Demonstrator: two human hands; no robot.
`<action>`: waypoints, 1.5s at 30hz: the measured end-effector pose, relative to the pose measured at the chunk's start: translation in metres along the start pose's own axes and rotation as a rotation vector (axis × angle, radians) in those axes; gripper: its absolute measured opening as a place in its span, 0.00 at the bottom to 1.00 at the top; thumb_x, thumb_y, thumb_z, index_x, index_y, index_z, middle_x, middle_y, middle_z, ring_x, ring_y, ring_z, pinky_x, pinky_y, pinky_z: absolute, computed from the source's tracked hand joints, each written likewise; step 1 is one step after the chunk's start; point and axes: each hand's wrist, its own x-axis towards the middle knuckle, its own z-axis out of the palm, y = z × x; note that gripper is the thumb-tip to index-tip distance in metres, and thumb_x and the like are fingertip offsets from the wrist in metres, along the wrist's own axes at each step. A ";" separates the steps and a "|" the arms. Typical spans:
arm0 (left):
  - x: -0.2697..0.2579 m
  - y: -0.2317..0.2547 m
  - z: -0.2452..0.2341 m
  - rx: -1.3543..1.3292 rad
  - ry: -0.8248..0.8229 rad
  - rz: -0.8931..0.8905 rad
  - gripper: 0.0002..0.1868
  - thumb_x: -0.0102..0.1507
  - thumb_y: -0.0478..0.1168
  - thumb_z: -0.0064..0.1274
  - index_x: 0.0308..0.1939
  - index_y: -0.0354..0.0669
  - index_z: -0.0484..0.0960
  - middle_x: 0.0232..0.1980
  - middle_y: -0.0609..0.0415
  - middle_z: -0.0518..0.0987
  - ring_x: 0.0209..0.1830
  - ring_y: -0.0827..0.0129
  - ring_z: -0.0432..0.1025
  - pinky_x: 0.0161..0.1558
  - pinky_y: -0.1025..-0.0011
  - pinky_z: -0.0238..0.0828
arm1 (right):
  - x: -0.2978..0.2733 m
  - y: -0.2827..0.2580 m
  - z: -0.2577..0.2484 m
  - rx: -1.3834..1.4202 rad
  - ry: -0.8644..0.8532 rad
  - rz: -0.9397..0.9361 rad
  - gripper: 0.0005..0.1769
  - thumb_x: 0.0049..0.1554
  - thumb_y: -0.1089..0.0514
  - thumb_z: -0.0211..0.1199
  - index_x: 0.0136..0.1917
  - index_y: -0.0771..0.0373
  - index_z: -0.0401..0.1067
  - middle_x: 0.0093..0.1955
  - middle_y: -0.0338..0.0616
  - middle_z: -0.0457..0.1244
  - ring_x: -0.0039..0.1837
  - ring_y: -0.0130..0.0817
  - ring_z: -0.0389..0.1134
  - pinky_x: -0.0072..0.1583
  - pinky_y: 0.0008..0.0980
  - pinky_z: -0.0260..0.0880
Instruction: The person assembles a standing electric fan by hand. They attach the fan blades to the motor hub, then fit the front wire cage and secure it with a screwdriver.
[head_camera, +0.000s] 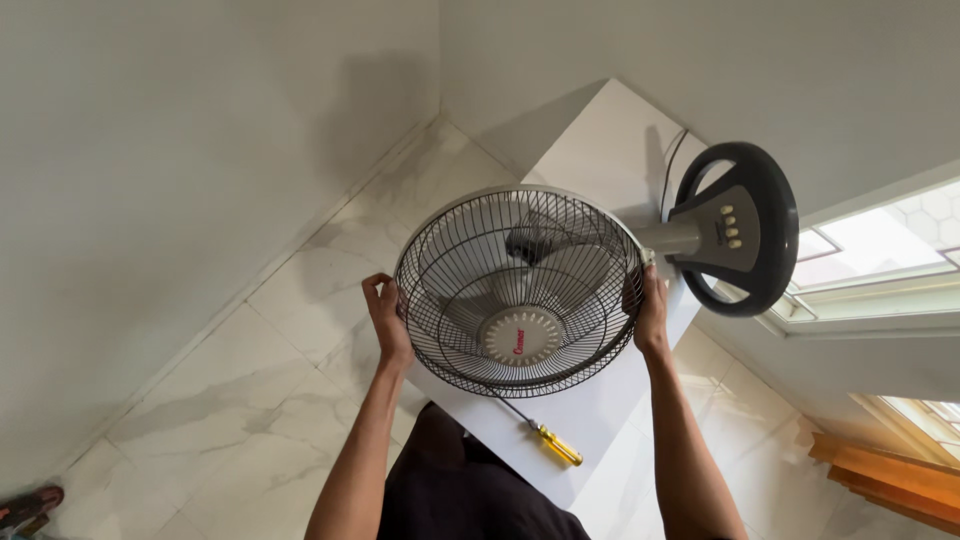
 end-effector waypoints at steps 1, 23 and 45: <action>0.003 -0.003 0.002 0.013 0.011 -0.008 0.11 0.71 0.46 0.45 0.51 0.44 0.67 0.36 0.63 0.61 0.35 0.77 0.55 0.42 0.75 0.53 | 0.004 -0.002 0.002 0.007 0.016 0.006 0.29 0.70 0.34 0.41 0.47 0.61 0.61 0.34 0.32 0.52 0.34 0.22 0.49 0.36 0.26 0.49; 0.022 -0.041 -0.005 0.134 0.114 -0.090 0.16 0.71 0.49 0.43 0.51 0.40 0.67 0.50 0.58 0.65 0.55 0.70 0.59 0.66 0.72 0.46 | 0.014 -0.010 0.029 0.013 0.172 -0.150 0.17 0.69 0.45 0.50 0.53 0.61 0.62 0.45 0.33 0.52 0.47 0.23 0.49 0.50 0.26 0.52; 0.031 -0.053 -0.007 -0.159 0.056 -0.178 0.09 0.72 0.42 0.37 0.48 0.41 0.68 0.43 0.59 0.65 0.44 0.75 0.61 0.54 0.78 0.59 | 0.015 0.001 0.033 0.063 0.209 -0.217 0.13 0.71 0.50 0.54 0.49 0.59 0.58 0.45 0.32 0.49 0.47 0.22 0.46 0.51 0.25 0.51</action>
